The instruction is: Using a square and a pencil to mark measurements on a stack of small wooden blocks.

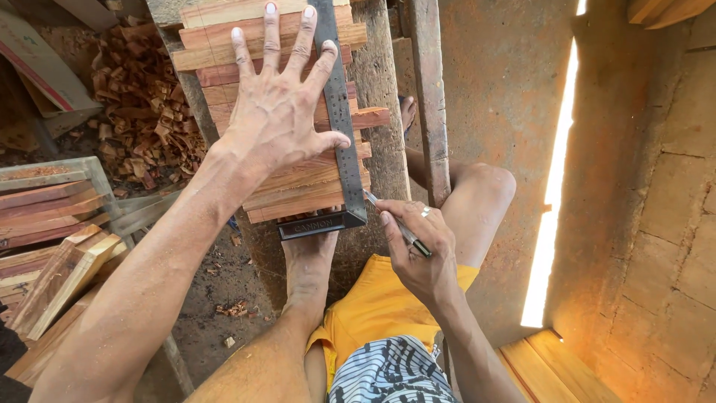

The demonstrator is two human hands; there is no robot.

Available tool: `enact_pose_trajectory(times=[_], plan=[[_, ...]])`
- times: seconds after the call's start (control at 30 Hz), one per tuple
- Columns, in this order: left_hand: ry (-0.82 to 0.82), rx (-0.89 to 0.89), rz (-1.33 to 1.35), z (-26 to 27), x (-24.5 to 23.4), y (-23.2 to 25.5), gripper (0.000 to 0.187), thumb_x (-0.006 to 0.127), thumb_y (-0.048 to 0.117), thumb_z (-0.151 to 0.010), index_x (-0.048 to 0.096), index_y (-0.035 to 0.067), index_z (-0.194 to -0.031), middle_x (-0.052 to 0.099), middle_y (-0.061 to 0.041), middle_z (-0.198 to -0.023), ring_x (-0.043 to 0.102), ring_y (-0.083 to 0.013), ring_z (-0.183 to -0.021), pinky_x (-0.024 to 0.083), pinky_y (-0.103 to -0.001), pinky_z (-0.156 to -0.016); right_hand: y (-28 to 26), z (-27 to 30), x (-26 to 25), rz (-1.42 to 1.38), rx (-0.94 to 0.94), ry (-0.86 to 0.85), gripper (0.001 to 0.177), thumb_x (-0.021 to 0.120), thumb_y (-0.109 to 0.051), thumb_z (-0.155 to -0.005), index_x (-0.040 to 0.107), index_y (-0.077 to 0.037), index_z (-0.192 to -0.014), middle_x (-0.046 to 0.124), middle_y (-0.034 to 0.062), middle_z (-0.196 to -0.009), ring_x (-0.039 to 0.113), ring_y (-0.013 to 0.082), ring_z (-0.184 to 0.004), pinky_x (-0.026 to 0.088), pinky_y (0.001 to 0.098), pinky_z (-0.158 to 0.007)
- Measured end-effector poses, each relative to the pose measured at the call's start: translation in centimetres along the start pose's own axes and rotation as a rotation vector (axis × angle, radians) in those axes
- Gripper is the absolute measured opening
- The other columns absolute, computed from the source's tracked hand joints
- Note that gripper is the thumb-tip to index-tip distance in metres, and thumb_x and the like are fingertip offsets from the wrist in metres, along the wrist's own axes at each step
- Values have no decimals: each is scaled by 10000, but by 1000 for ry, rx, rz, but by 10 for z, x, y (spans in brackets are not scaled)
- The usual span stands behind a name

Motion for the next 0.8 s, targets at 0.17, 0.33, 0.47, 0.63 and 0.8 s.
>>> enact_pose_trajectory(times=[0.17, 0.33, 0.47, 0.63, 0.8], plan=[[10, 5, -9, 0, 3, -2, 1244, 726, 817, -673, 331, 114, -1620, 69, -217, -1711, -55, -522, -1521, -33, -817, -1142, 20, 11, 6, -4, -9, 23, 152, 671, -65, -972, 742, -47, -1105, 762, 107, -997, 709, 225, -967, 522, 330, -891], [-67, -47, -59, -5, 0, -2, 1229, 653, 850, -672, 253, 168, -1614, 6, -188, -1685, -75, -485, -1499, -22, -802, -1125, 115, 45, 28, -432, 349, 115, 211, 518, -186, -1094, 686, -77, -1027, 771, 47, -1073, 651, 111, -703, 557, 280, -597], [-110, -76, -155, -6, -9, -1, 1219, 623, 865, -726, 239, 140, -1627, -20, -191, -1689, -87, -500, -1507, 3, -792, -1147, 88, 35, 71, -556, 237, -76, 211, 593, -153, -1098, 685, -16, -1231, 694, 27, -956, 621, 51, -868, 504, 238, -747], [-193, -94, -116, -2, -15, 7, 1218, 619, 873, -691, 203, 187, -1607, -56, -155, -1670, -78, -485, -1498, 10, -779, -1143, 124, 58, 109, -1072, 626, -7, 218, 683, -136, -995, 684, 34, -1131, 516, -51, -675, 372, 17, -500, 353, 235, -456], [-22, -23, 11, 10, -21, -4, 1103, 646, 788, -763, 299, 138, -1583, 61, -195, -1659, 2, -464, -1507, 55, -736, -1169, 114, 56, 106, -937, 631, -12, 179, 693, -101, -957, 705, 28, -1080, 568, -29, -690, 418, 32, -507, 366, 234, -460]])
Point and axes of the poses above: each hand's wrist, its own z-axis away from the middle knuckle, its own x-axis out of the palm, y = z × x, the point moved 9 cm from there along -z, towards the middle knuckle
